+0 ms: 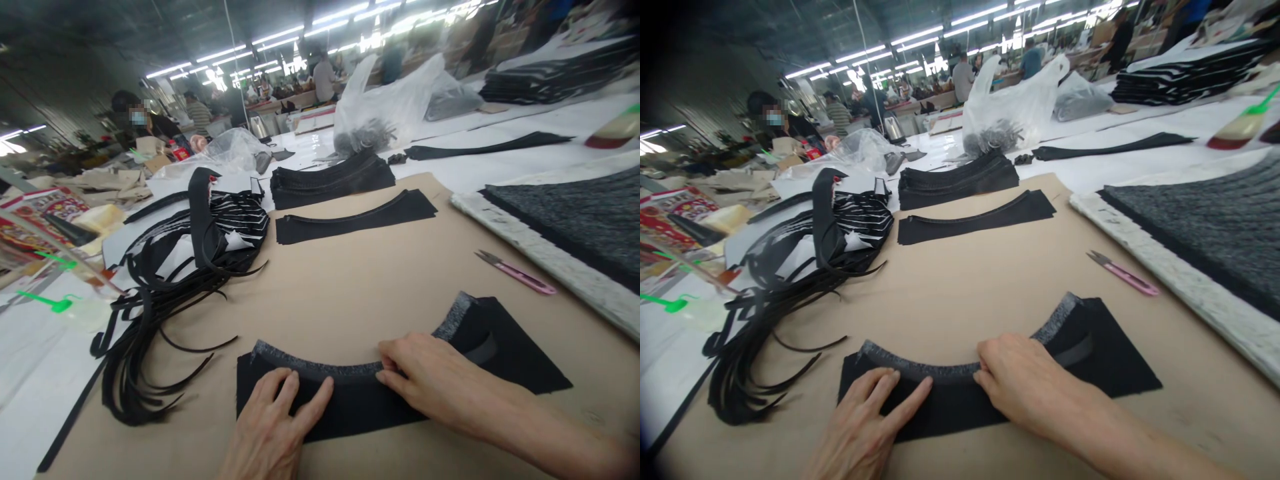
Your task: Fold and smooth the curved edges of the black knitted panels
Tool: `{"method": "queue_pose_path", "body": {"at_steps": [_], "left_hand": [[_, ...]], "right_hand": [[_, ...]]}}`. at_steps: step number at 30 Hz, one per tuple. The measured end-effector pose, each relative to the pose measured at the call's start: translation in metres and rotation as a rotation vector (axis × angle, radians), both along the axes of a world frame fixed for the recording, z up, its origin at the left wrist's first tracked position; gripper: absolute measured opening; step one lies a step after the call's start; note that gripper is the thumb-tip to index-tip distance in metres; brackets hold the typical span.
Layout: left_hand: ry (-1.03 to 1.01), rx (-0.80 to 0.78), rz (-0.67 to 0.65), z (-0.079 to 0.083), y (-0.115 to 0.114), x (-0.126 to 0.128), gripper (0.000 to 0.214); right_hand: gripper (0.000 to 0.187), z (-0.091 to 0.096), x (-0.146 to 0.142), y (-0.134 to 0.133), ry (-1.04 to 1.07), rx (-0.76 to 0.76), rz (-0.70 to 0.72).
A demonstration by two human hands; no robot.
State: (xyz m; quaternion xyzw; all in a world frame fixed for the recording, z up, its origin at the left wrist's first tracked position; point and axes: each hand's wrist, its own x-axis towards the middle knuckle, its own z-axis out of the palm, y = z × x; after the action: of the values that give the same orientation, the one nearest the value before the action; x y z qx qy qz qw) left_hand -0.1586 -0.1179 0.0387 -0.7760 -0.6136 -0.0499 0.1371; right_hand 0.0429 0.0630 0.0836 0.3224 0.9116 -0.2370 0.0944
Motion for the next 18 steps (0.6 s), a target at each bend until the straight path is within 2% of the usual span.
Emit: {"method": "queue_pose_path", "body": {"at_steps": [10, 15, 18], "left_hand": [[0.014, 0.017, -0.014, 0.0016, 0.0021, 0.0023, 0.073], [-0.021, 0.064, 0.017, -0.0026, 0.0004, 0.0005, 0.064], [-0.076, 0.119, 0.064, 0.0037, 0.0062, 0.0075, 0.055]], "right_hand": [[0.017, -0.0008, -0.0025, -0.0036, -0.040, 0.069, 0.015], [0.016, -0.0028, -0.0024, -0.0062, -0.085, 0.138, 0.025], [0.016, -0.0044, -0.0005, -0.0072, -0.086, 0.157, 0.019]]}}
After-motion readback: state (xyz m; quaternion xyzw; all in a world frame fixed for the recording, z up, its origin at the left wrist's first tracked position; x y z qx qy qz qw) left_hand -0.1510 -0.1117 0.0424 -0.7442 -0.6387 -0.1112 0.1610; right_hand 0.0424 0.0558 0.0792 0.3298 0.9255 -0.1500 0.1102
